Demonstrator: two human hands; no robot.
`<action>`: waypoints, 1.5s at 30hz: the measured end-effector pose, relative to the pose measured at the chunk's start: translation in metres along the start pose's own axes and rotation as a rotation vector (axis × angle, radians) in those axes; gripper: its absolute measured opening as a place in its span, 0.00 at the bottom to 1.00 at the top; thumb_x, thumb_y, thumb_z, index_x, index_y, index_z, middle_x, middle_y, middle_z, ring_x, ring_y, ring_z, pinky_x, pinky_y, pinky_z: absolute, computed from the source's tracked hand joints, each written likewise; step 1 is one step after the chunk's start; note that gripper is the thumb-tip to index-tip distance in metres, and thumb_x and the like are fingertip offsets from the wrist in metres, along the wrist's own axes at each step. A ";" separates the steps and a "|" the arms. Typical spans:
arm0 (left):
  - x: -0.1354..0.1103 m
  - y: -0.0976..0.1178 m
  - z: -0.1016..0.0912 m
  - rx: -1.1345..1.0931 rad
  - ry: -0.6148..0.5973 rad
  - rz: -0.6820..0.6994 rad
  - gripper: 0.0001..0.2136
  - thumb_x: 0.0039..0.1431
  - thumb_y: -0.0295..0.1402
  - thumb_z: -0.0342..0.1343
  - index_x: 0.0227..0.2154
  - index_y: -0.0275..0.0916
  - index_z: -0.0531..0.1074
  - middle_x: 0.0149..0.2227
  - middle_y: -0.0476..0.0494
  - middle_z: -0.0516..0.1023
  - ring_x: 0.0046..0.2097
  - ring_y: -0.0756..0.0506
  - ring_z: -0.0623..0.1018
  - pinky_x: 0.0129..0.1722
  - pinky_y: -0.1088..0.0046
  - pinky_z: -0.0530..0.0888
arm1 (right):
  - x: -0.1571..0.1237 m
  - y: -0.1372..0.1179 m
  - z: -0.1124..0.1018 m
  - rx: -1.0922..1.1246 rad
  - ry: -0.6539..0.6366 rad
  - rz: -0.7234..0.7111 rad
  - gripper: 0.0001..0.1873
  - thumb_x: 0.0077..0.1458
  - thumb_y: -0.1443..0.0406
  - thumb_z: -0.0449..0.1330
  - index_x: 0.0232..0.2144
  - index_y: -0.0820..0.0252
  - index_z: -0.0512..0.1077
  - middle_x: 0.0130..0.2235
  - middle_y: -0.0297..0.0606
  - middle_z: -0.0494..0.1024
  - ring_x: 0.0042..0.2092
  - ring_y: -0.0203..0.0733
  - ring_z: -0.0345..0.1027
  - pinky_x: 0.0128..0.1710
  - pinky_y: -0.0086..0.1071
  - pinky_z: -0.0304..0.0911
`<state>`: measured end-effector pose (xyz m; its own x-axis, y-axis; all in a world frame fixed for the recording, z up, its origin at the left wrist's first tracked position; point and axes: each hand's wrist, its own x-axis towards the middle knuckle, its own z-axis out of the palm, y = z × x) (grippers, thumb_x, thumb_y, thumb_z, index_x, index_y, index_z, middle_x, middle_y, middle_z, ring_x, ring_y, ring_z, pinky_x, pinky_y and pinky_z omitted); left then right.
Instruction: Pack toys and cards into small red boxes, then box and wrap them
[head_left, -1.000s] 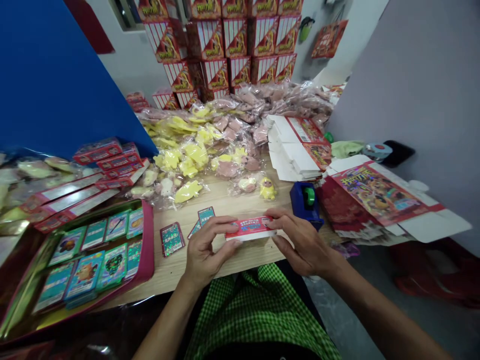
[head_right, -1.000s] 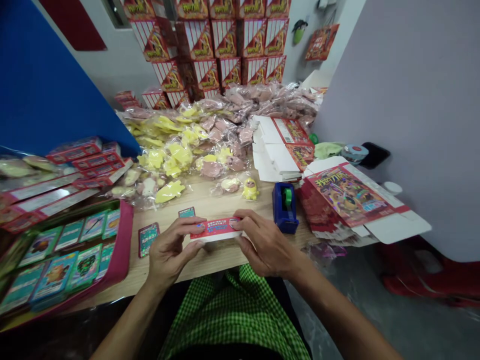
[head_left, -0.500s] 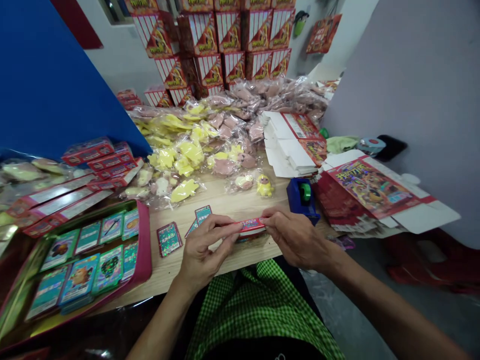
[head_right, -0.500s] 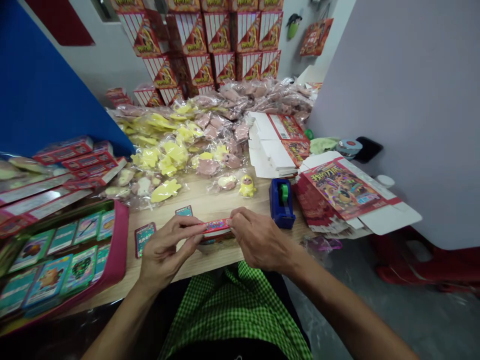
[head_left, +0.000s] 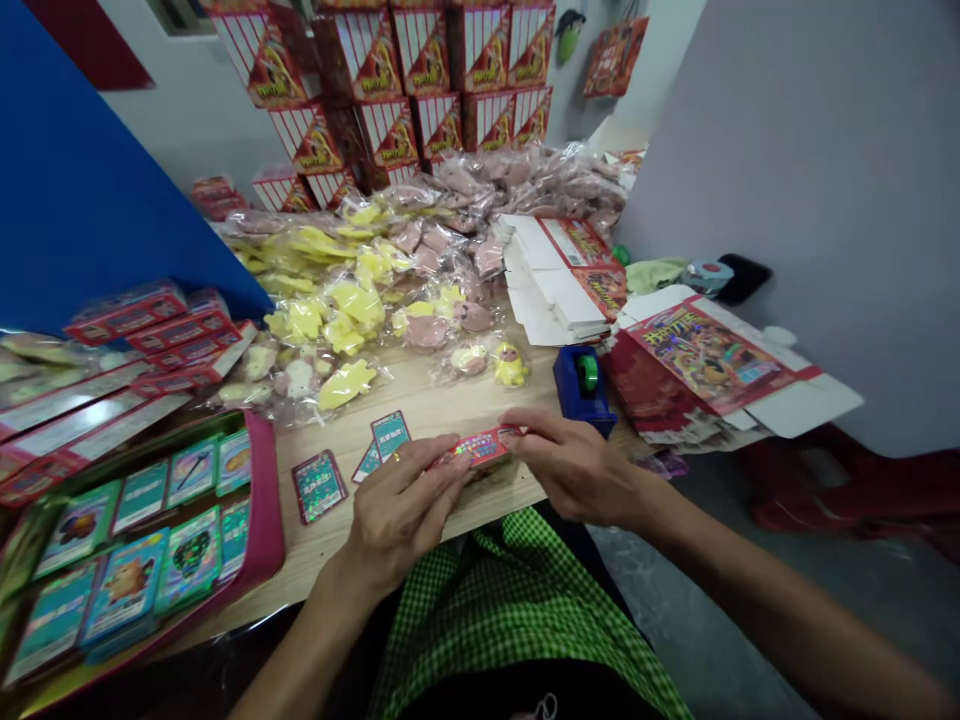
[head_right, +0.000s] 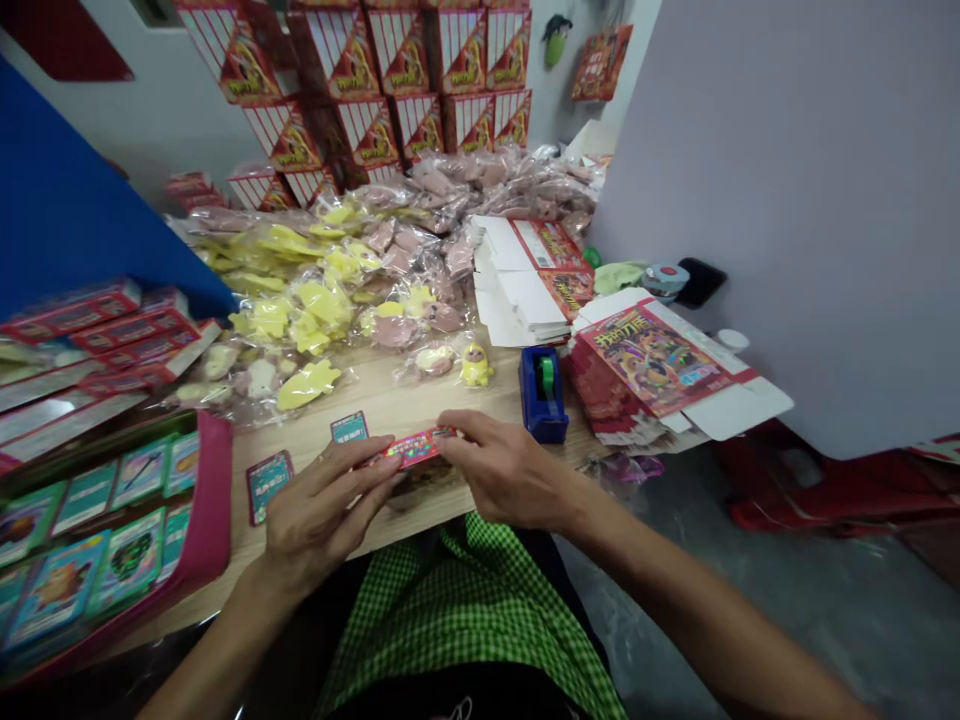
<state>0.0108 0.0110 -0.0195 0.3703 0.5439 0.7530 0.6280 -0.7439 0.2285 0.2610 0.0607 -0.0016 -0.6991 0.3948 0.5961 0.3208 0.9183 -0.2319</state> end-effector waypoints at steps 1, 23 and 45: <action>0.001 0.002 0.002 0.014 0.013 -0.007 0.11 0.63 0.20 0.61 0.46 0.35 0.75 0.47 0.36 0.82 0.46 0.46 0.83 0.45 0.68 0.82 | -0.003 0.003 -0.004 0.014 0.042 0.097 0.15 0.62 0.77 0.49 0.46 0.60 0.69 0.52 0.51 0.74 0.54 0.46 0.70 0.50 0.39 0.72; 0.014 0.005 0.026 0.017 0.031 -0.033 0.12 0.61 0.21 0.61 0.47 0.34 0.76 0.48 0.34 0.79 0.47 0.42 0.82 0.45 0.67 0.81 | -0.077 0.036 0.011 0.423 0.511 1.393 0.16 0.52 0.52 0.62 0.25 0.56 0.64 0.31 0.37 0.77 0.31 0.44 0.77 0.33 0.36 0.74; 0.019 0.018 0.027 0.038 0.097 -0.111 0.12 0.64 0.25 0.60 0.48 0.38 0.68 0.39 0.41 0.83 0.38 0.47 0.83 0.36 0.73 0.81 | 0.025 -0.043 0.028 1.023 0.264 1.002 0.44 0.57 0.60 0.61 0.72 0.66 0.52 0.20 0.26 0.74 0.19 0.34 0.64 0.20 0.28 0.61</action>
<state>0.0471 0.0184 -0.0176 0.2309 0.5805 0.7809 0.6877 -0.6651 0.2910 0.2121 0.0316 0.0018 -0.2884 0.9564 -0.0465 -0.0714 -0.0699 -0.9950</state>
